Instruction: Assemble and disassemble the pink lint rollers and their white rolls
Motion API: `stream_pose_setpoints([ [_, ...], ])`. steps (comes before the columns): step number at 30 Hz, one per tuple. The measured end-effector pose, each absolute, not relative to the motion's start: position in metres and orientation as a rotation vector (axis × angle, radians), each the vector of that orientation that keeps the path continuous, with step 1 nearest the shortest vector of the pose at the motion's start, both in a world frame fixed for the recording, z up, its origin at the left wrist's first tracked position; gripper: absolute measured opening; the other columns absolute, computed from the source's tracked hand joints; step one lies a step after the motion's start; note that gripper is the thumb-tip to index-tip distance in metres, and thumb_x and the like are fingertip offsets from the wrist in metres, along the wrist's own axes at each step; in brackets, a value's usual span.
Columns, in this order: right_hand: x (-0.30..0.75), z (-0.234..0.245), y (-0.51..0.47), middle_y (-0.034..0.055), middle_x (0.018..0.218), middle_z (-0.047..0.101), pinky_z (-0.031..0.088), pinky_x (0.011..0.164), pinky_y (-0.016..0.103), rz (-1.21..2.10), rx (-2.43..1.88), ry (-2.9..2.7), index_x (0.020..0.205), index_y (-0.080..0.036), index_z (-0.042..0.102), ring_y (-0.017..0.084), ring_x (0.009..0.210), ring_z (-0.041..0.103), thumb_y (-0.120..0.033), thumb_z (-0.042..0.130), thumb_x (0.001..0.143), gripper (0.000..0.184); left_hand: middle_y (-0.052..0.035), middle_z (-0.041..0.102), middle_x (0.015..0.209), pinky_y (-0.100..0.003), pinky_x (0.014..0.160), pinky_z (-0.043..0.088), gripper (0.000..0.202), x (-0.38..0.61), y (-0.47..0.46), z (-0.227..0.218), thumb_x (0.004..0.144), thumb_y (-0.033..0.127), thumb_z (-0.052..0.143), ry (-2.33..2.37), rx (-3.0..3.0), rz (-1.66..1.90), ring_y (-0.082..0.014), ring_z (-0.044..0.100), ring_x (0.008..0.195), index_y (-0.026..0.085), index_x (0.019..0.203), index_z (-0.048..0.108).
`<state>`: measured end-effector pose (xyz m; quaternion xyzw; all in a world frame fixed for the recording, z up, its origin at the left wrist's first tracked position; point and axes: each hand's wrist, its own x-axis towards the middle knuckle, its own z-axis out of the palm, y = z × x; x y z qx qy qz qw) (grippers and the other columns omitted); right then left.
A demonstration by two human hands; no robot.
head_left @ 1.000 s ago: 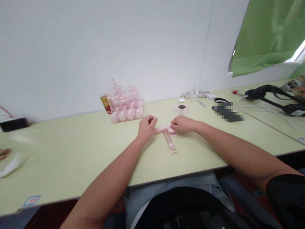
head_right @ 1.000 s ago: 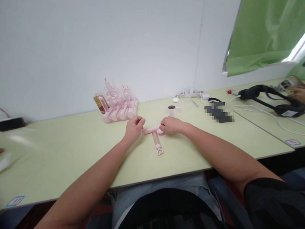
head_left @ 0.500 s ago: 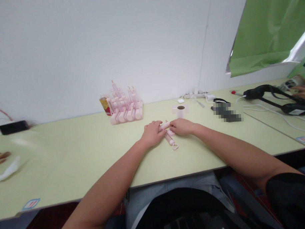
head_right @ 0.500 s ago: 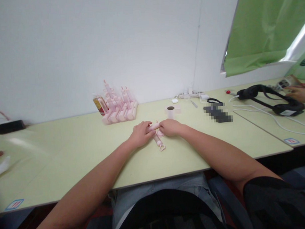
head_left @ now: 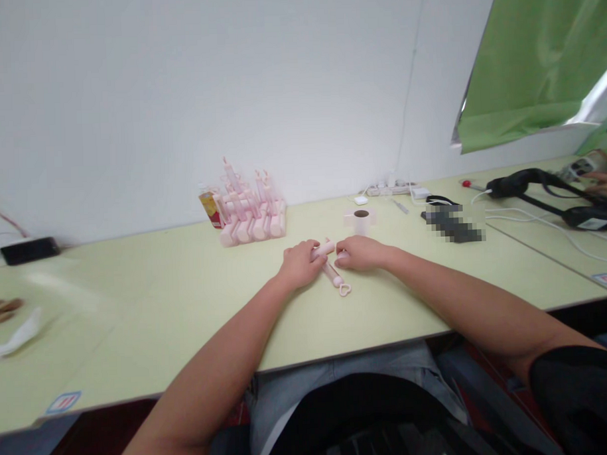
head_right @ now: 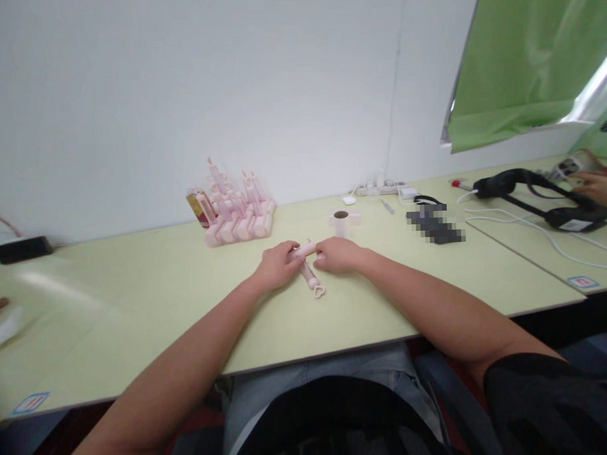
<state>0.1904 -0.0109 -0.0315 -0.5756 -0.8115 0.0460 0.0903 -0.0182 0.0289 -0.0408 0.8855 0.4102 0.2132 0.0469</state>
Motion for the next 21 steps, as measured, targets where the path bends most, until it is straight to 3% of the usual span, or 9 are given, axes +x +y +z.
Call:
stream_pose_setpoints([
  [13,0.206,-0.038,0.004,0.0100,0.096,0.071,0.036,0.062,0.025,0.193,-1.816,-2.253,0.101,-0.019,0.067,0.019,0.080,0.063,-0.062,0.046,0.087,0.050,-0.0100,0.068,0.104,-0.038,0.081,0.040,0.038,-0.018,0.027,-0.038,0.085,0.045,0.053,1.246,2.692,0.638,-0.0270,0.061,0.092,0.021,0.113,0.061],
  [21,0.215,-0.045,0.013,0.0121,0.103,0.070,0.038,0.064,0.025,0.177,-1.864,-2.178,0.109,-0.018,0.064,0.020,0.085,0.063,-0.064,0.045,0.087,0.055,-0.0099,0.068,0.104,-0.037,0.082,0.041,0.037,-0.018,0.027,-0.037,0.084,0.045,0.054,1.242,2.687,0.617,-0.0262,0.061,0.090,0.021,0.112,0.061],
])
